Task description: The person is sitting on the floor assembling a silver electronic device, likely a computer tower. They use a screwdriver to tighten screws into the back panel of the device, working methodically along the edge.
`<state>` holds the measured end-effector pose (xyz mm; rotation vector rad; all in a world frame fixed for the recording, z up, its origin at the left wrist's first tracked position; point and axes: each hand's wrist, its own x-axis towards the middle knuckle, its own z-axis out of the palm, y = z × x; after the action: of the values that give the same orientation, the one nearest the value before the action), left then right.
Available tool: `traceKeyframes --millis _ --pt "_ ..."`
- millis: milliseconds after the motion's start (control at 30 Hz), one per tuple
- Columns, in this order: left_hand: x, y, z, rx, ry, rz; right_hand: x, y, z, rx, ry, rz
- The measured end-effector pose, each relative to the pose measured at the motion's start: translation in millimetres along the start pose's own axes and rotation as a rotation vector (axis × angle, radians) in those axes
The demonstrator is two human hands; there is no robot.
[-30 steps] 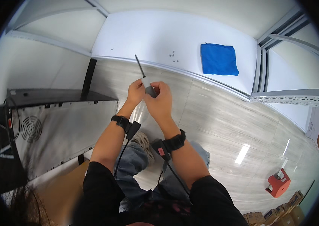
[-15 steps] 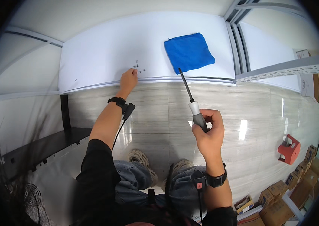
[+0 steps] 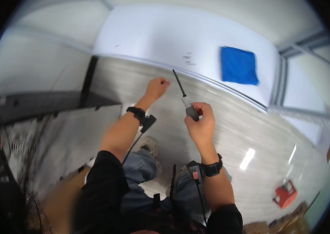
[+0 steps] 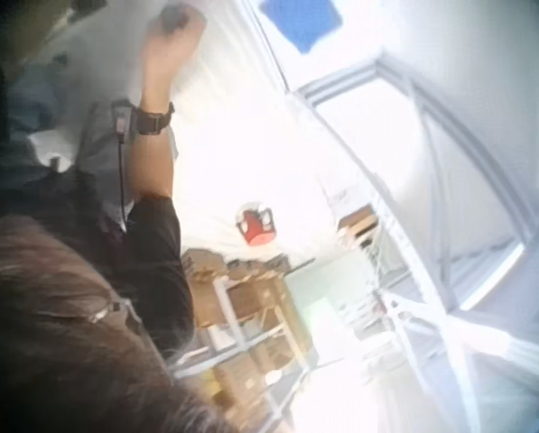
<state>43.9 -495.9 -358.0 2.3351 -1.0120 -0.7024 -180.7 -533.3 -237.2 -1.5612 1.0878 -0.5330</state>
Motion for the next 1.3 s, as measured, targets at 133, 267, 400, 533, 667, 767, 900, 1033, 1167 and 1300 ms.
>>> traceKeyframes --millis 133,267,400,533,667,767,900,1033,1167,1300 --pt "-85 -22 -61 -0.238 -0.001 -0.248 -14 -25 88 0.139 -0.24 -0.022" --pt "-190 -67 -117 -0.476 0.252 -0.252 -74 -51 165 0.277 -0.553 0.021" --pt "-283 -72 -176 -0.791 0.282 -0.518 -137 -63 190 0.175 -0.721 -0.085" --pt "-356 -91 -189 -0.868 0.424 -0.554 -181 -53 188 0.073 -0.903 -0.189" --pt "-411 -103 -173 -0.967 0.614 -0.462 -212 -53 189 -0.047 -0.954 -0.446" --pt "-440 -115 -168 -0.988 0.658 -0.447 -232 -66 187 -0.079 -0.998 -0.594" --pt "-456 -125 -166 -1.029 0.728 -0.373 -263 -80 187 -0.123 -1.063 -0.556" --pt "-461 -142 -171 -1.056 0.773 -0.269 -289 -73 198 -0.125 -0.981 -0.618" --pt "-464 -156 -176 -1.037 0.837 -0.204 -313 -76 209 -0.079 -0.855 -0.659" --pt "-460 -162 -178 -1.004 0.935 -0.141 -319 -75 217 -0.059 -0.832 -0.627"
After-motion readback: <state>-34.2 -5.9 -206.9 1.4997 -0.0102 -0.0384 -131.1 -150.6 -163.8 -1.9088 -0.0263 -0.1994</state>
